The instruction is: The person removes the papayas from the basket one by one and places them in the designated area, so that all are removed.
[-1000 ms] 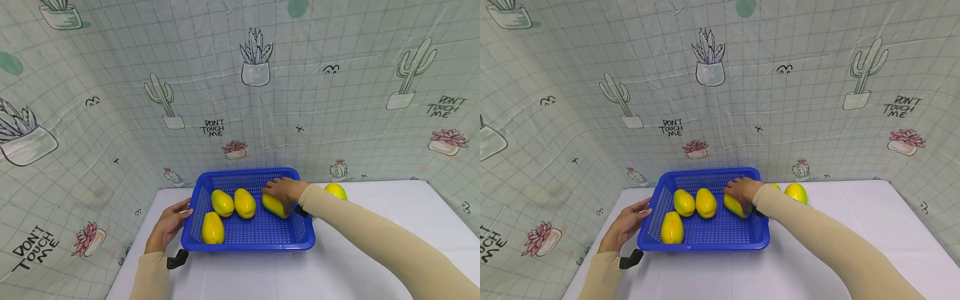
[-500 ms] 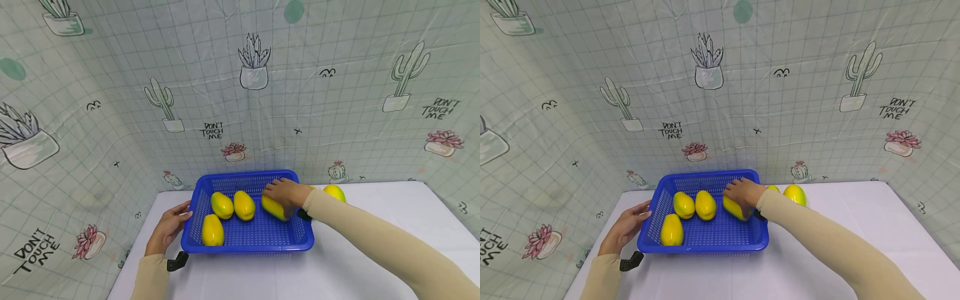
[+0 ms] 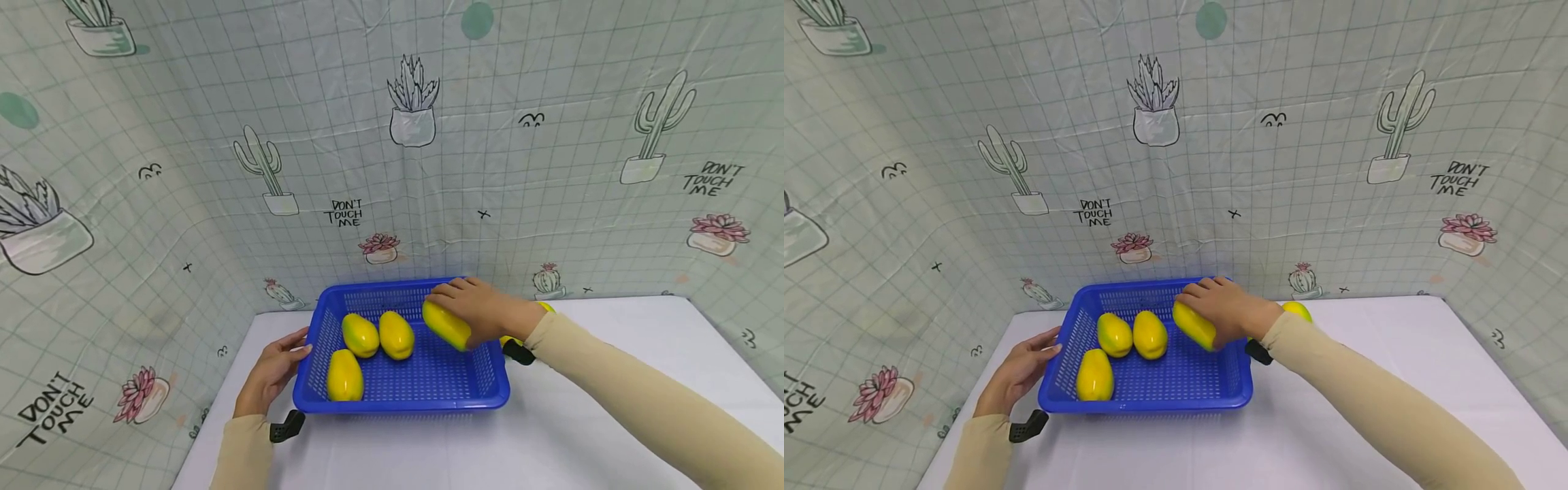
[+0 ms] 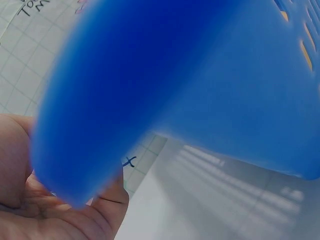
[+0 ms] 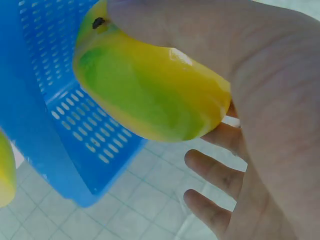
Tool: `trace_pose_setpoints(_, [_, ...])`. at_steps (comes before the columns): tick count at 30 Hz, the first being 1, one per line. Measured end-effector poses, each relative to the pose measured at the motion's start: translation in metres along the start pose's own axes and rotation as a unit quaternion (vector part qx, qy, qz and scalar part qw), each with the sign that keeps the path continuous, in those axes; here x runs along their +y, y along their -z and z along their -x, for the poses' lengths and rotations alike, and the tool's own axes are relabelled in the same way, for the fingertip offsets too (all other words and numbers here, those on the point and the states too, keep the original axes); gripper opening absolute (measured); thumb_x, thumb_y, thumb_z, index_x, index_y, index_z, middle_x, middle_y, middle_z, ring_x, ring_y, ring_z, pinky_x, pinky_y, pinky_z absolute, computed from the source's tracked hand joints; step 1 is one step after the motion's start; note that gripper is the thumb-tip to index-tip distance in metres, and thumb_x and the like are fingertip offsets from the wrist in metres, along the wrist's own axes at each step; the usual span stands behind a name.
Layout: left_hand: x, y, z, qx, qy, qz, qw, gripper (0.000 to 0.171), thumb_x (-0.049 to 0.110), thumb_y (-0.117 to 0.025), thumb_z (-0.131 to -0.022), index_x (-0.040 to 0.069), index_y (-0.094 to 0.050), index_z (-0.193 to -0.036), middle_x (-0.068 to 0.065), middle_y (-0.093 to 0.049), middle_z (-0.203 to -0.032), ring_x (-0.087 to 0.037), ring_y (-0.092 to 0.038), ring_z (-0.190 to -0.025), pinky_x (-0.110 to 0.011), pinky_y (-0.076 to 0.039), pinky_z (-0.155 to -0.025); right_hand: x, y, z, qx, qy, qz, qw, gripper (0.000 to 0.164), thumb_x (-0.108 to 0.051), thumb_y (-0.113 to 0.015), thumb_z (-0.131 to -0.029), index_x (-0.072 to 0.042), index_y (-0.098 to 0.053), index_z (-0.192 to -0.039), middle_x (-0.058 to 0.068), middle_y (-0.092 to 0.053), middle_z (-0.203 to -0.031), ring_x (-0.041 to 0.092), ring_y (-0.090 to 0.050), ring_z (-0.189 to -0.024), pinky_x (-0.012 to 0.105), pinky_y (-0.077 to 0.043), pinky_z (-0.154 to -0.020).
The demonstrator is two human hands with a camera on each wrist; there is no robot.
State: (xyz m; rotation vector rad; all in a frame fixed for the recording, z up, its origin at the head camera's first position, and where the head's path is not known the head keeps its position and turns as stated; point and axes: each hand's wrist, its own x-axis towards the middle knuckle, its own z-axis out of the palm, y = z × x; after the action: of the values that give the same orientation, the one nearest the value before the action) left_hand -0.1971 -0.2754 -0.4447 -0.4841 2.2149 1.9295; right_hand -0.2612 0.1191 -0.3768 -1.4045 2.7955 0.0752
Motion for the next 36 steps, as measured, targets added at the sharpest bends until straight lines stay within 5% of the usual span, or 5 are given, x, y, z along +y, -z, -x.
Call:
trace_pose_setpoints(14, [-0.002,0.000,-0.001,-0.006,-0.004,0.008,0.9999,0.055,0.001,-0.061,-0.105,0.000,-0.045,-0.158,-0.027,-0.044,-0.150,-0.015,-0.064,-0.093,-0.017,-0.058,-0.081,0.010,0.010,0.045,0.103,-0.035,-0.051,0.993,0.103,-0.029,-0.099,-0.072,-0.003,-0.046,-0.156,0.015,-0.052,-0.154,0.041,-0.050,-0.137,0.062,-0.040,-0.115])
trace_pose_setpoints(36, [-0.001,0.000,0.001,-0.005,-0.002,0.005,1.0000,0.056,0.003,-0.061,-0.106,0.001,-0.044,-0.159,-0.028,-0.043,-0.153,-0.014,-0.065,-0.094,-0.016,-0.056,-0.080,0.051,-0.014,0.129,0.151,-0.107,-0.082,0.979,0.107,-0.020,-0.102,-0.064,0.001,-0.046,-0.153,0.021,-0.052,-0.151,0.048,-0.049,-0.136,0.070,-0.039,-0.111])
